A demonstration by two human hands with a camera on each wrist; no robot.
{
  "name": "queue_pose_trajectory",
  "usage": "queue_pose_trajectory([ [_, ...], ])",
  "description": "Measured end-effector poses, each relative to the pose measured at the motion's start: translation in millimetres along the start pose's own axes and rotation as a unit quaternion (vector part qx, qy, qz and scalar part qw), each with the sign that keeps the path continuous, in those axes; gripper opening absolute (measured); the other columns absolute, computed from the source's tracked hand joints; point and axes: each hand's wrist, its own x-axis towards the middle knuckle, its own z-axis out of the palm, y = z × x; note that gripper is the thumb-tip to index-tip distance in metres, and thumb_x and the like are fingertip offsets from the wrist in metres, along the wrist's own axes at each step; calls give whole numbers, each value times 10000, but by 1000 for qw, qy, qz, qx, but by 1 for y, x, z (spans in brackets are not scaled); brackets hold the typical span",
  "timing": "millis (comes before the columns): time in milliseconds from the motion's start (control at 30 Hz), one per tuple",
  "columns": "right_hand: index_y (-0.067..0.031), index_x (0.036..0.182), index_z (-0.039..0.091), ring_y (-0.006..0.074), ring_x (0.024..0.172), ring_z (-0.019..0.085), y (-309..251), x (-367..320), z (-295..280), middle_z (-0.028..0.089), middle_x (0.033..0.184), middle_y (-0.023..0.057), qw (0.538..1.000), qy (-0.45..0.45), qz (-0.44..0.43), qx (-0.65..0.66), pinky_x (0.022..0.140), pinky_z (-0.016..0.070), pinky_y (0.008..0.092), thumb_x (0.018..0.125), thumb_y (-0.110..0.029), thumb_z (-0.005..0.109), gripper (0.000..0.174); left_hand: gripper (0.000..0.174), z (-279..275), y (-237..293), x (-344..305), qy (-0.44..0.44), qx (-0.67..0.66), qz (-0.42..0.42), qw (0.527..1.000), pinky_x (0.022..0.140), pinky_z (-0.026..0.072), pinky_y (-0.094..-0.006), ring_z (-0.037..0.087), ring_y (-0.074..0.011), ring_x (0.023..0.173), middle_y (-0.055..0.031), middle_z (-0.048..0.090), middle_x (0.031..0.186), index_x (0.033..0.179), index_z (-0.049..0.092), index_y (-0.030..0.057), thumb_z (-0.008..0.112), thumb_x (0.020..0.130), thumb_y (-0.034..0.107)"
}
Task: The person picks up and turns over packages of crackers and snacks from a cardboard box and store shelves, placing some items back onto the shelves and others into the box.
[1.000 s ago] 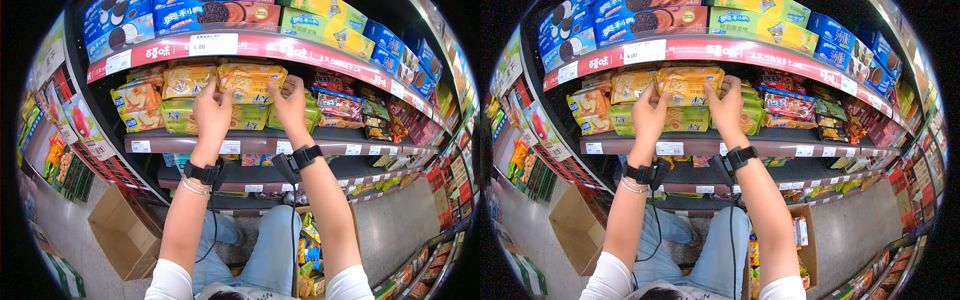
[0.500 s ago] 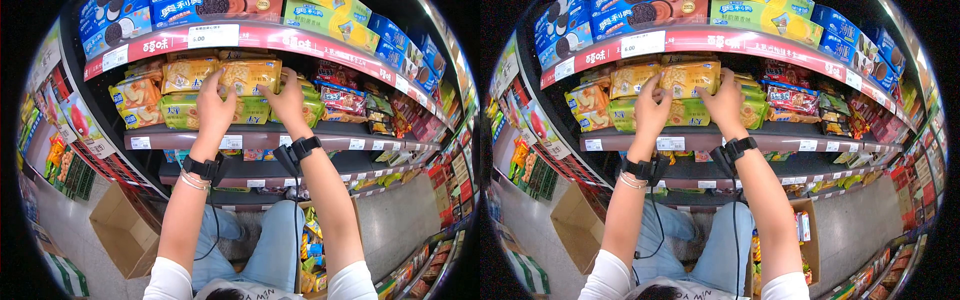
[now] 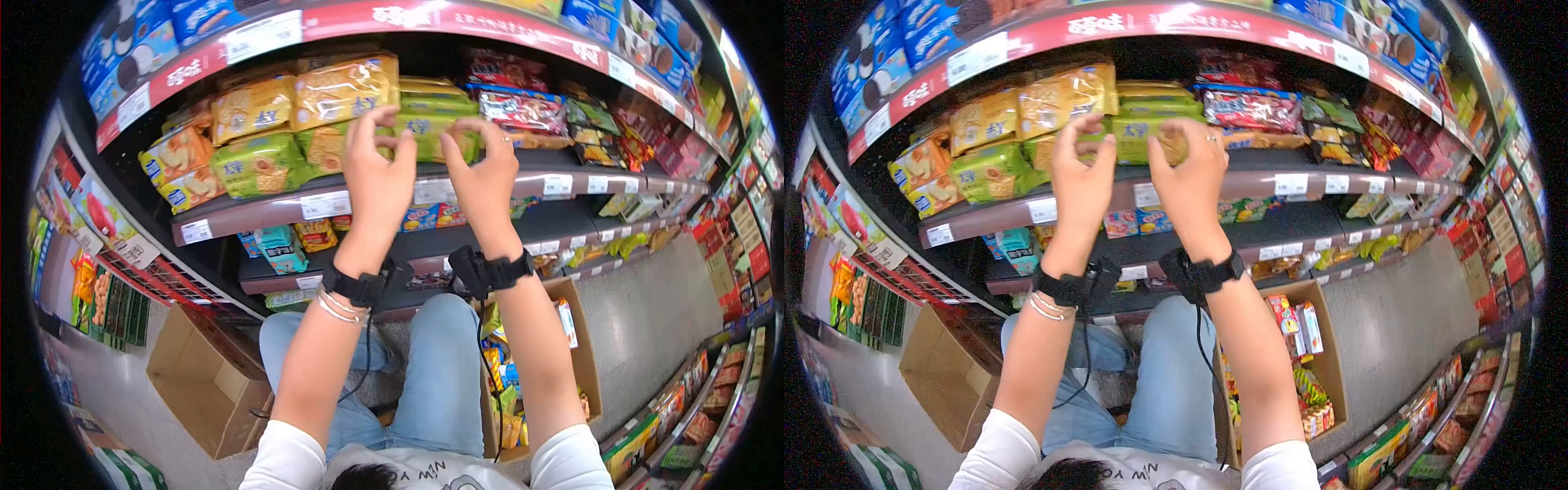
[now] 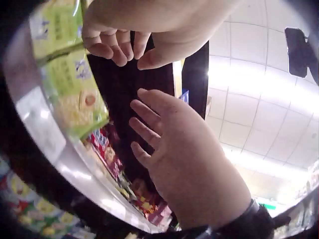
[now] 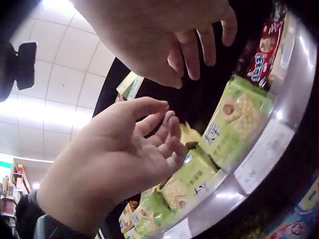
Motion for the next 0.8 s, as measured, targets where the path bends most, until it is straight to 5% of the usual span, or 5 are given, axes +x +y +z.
queue_pose_trajectory([
  [200, -31, 873, 631, 220, 780, 644, 35, -68, -91, 666, 821, 94, 992, -16, 120, -33, 735, 490, 319, 775, -50, 688, 115, 236, 82, -5, -95, -151, -83, -113, 979, 660, 468, -246, 589, -98, 734, -54, 640, 950, 1067, 601, 28, 631, 837, 69],
  [300, -18, 883, 630, 159, 763, 652, 76, -121, -138, 676, 828, 85, 955, -3, 293, 44, 718, 500, 286, 801, -56, 678, 102, 184, 122, -18, -156, -216, -103, -170, 956, 650, 503, -314, 636, -172, 690, -106, 653, 938, 993, 607, 23, 623, 810, 43],
  [533, -11, 881, 612, 80, 683, 595, 154, -275, -229, 646, 759, 31, 905, -17, 398, -150, 634, 475, 235, 823, -69, 682, 108, 139, 169, -73, -302, -367, -31, -232, 901, 702, 505, -344, 667, -262, 813, -119, 686, 911, 948, 631, 51, 591, 832, 115],
  [633, -11, 905, 630, 170, 704, 650, 202, -376, -254, 676, 784, 86, 859, -29, 491, -144, 656, 512, 304, 779, -129, 703, 188, 157, 172, -97, -346, -417, -23, -320, 851, 748, 506, -326, 673, -247, 843, -119, 689, 906, 957, 635, 44, 605, 819, 113],
  [800, -3, 923, 636, 236, 694, 661, 220, -440, -240, 676, 748, 119, 806, -74, 557, -184, 660, 518, 352, 735, -195, 725, 283, 173, 181, -124, -375, -383, -18, -431, 817, 762, 507, -315, 675, -211, 853, -112, 694, 903, 968, 631, 23, 610, 815, 101],
])
